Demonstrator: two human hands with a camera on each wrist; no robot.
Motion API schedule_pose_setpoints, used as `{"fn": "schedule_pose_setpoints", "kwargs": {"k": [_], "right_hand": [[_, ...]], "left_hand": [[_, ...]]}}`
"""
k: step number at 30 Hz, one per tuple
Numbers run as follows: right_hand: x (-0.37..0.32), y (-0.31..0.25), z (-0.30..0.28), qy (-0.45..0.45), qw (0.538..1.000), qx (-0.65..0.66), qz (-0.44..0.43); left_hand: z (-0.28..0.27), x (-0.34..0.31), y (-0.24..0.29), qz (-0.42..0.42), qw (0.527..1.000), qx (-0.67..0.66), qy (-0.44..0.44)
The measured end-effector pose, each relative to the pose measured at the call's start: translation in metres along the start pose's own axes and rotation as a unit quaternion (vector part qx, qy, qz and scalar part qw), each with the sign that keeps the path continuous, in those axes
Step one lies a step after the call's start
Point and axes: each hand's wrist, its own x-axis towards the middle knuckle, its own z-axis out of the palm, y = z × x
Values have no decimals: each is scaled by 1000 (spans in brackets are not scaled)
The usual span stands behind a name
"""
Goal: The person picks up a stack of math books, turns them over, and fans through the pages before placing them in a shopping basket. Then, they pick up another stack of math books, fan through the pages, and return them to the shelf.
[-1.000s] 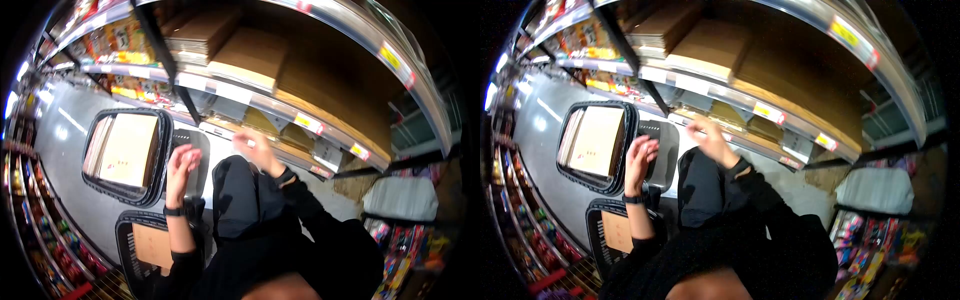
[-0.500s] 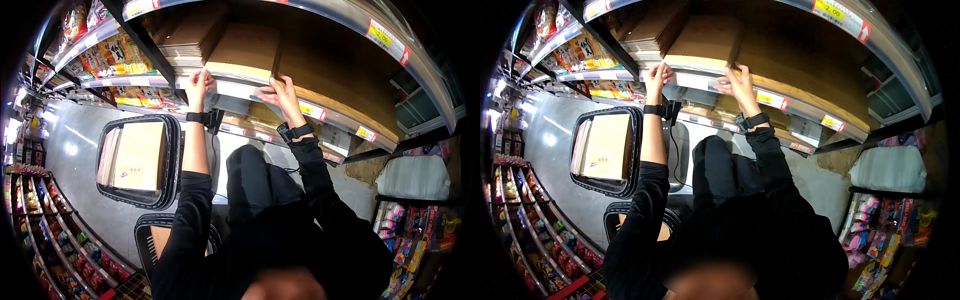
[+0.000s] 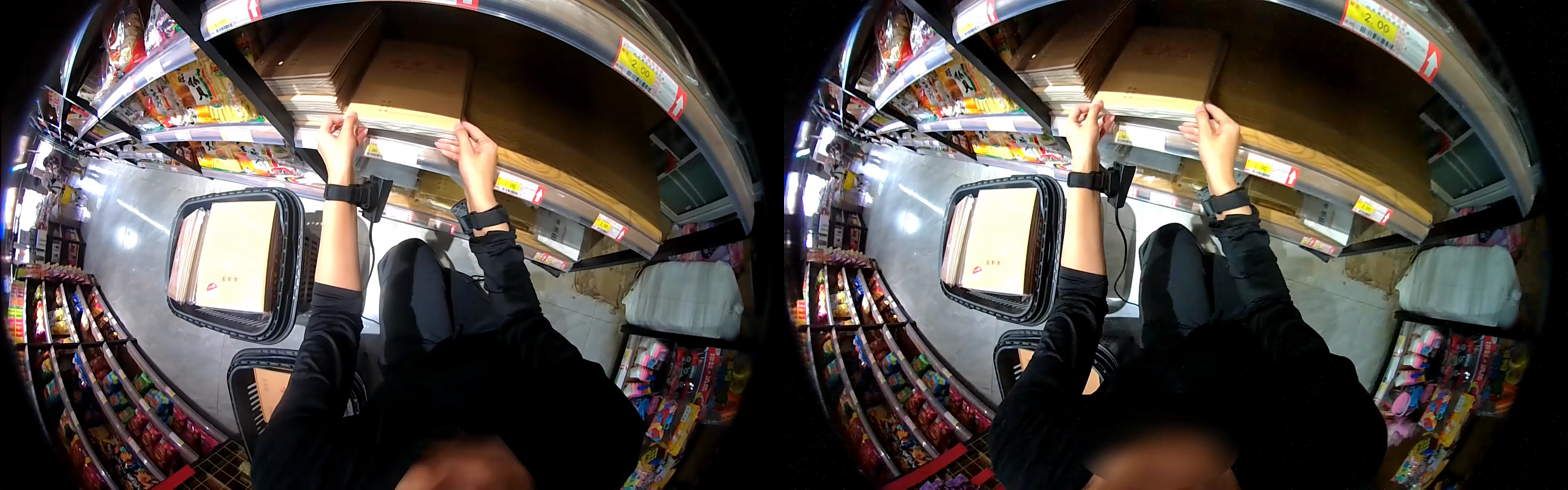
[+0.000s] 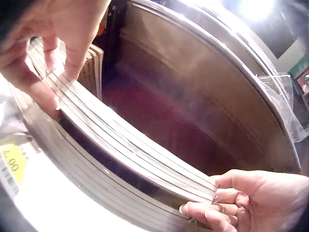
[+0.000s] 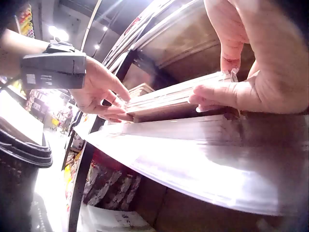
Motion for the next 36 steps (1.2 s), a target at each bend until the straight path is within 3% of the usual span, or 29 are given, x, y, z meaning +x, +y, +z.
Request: {"fn": "schedule_pose_setpoints", "kwargs": {"k": [8, 9, 13, 15, 20, 22, 23, 24, 26, 29, 31, 33, 36], "right_hand": [[-58, -28, -37, -8, 999, -42, 14], [-69, -29, -42, -8, 999, -44, 16], [-112, -39, -53, -25, 997, -54, 39], [-122, -41, -54, -24, 996, -52, 69], [-117, -11, -74, -73, 985, -32, 156], [-108, -15, -75, -145, 969, -37, 197], [-102, -10, -75, -141, 969, -58, 196], [-97, -2, -75, -136, 968, -79, 197], [-87, -4, -77, -165, 952, -98, 238], [-78, -3, -64, -137, 982, -80, 101], [-75, -10, -59, -139, 979, -85, 126], [-71, -8, -58, -132, 978, -98, 132], [-72, -11, -58, -144, 978, -126, 88]], "left_hand": [[-12, -94, 11, 18, 996, -75, 44], [-15, -109, 11, -2, 995, -63, 77], [-36, -154, 6, -31, 994, -69, 82], [-43, -161, 12, -89, 993, -47, 69], [-45, -144, 21, -188, 976, 66, -85], [-45, -135, 17, -190, 968, 94, -133], [-46, -129, 14, -191, 963, 108, -157], [-47, -124, 2, -105, 967, 109, -203], [-41, -120, -13, -92, 968, 96, -214], [-33, -121, -12, -116, 965, 102, -213], [-28, -125, -14, -95, 972, 89, -195], [-27, -127, -15, -128, 971, 74, -190], [-28, -126, -21, -128, 970, 74, -195]]}}
